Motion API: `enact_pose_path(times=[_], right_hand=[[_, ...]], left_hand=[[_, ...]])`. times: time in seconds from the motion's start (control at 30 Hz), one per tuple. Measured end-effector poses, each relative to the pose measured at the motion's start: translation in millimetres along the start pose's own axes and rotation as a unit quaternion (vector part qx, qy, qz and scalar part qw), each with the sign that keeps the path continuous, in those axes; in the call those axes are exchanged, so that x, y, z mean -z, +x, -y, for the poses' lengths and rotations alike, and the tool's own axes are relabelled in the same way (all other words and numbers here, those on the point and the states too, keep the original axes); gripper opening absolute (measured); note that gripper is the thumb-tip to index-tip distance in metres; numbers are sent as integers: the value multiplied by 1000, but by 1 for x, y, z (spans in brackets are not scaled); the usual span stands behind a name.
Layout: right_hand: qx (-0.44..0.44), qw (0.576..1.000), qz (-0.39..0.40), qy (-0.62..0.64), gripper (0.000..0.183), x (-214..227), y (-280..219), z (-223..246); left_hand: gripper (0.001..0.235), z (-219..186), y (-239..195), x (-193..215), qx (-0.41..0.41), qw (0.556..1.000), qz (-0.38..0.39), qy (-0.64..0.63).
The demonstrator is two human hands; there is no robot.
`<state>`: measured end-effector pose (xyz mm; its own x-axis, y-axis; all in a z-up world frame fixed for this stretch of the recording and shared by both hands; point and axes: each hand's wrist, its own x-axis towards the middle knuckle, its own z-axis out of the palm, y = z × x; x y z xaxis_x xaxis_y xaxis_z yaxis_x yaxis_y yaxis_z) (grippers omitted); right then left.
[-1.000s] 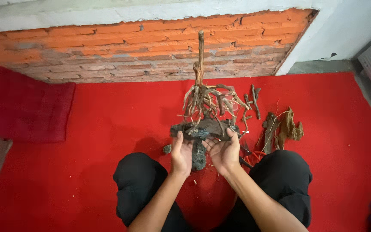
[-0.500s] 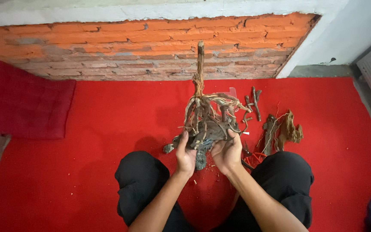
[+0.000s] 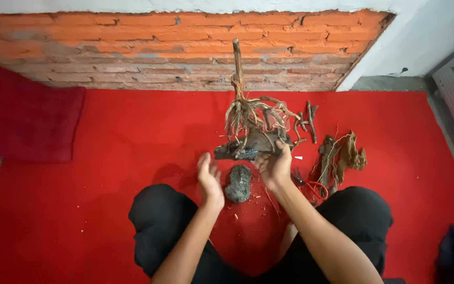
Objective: The person sits on a red floor and assembles a driftwood piece with roots onto a dark base. They use a white glue bottle to apply adhesive to the roots and base, then press the pieces together to secure them.
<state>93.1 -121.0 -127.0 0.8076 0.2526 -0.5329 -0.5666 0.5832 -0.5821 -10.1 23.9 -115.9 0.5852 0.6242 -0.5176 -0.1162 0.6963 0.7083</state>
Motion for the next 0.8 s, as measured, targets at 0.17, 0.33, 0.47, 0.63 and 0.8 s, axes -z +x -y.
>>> enact_pose_path(times=[0.17, 0.33, 0.47, 0.63, 0.8], right_hand=[[16, 998, -24, 55, 43, 1, 40, -32], [-15, 997, -36, 68, 49, 7, 70, -74], [-56, 997, -19, 48, 59, 27, 101, -104], [-60, 997, 1, 38, 48, 34, 118, -121], [-68, 997, -13, 28, 35, 42, 138, -125]], left_hand=[[74, -16, 8, 22, -21, 998, -46, 37], [73, -31, 2, 29, -25, 997, -55, 40], [81, -35, -6, 27, 10, 986, -32, 164], [72, -12, 3, 42, 48, 967, -31, 247], [59, -3, 4, 47, 48, 952, 15, 303]])
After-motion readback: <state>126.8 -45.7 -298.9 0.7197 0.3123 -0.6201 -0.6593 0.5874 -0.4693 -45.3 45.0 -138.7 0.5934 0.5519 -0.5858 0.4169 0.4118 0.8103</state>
